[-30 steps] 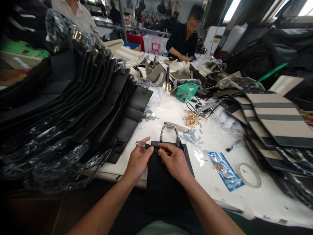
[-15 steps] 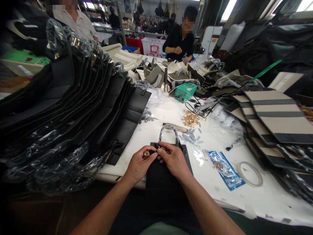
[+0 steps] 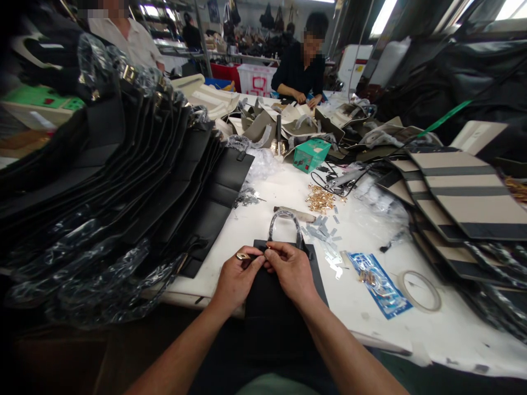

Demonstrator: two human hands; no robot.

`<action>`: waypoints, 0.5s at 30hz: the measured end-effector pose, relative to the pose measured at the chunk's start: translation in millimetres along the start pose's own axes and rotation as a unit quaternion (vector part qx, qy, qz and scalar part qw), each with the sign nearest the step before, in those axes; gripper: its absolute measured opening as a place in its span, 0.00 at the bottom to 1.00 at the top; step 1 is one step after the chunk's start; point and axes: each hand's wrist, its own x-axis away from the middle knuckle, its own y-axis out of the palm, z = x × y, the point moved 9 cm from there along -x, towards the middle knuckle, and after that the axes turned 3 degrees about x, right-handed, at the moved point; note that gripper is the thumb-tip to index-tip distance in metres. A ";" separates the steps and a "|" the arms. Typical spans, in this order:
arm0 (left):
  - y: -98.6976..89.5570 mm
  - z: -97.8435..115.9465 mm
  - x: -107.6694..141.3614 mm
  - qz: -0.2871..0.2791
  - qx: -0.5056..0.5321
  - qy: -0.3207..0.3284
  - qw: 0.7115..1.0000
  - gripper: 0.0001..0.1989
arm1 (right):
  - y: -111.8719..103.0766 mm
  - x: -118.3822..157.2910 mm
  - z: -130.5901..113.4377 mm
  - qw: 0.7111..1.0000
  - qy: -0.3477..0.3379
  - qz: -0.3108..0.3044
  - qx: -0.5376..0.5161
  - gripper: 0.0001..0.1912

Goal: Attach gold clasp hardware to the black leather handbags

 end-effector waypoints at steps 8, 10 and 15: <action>-8.6 -23.0 -4.4 0.025 0.137 -0.126 0.982 0.25 | -10.3 6.4 -8.5 0.996 -0.025 0.037 0.082 0.19; -5.8 -27.3 -4.8 0.012 0.157 -0.147 0.976 0.27 | -9.9 10.4 -10.6 0.991 -0.040 0.044 0.123 0.16; 0.5 -21.8 -3.9 -0.012 0.190 -0.162 0.968 0.22 | -7.5 14.9 -17.5 0.978 -0.068 0.063 0.188 0.13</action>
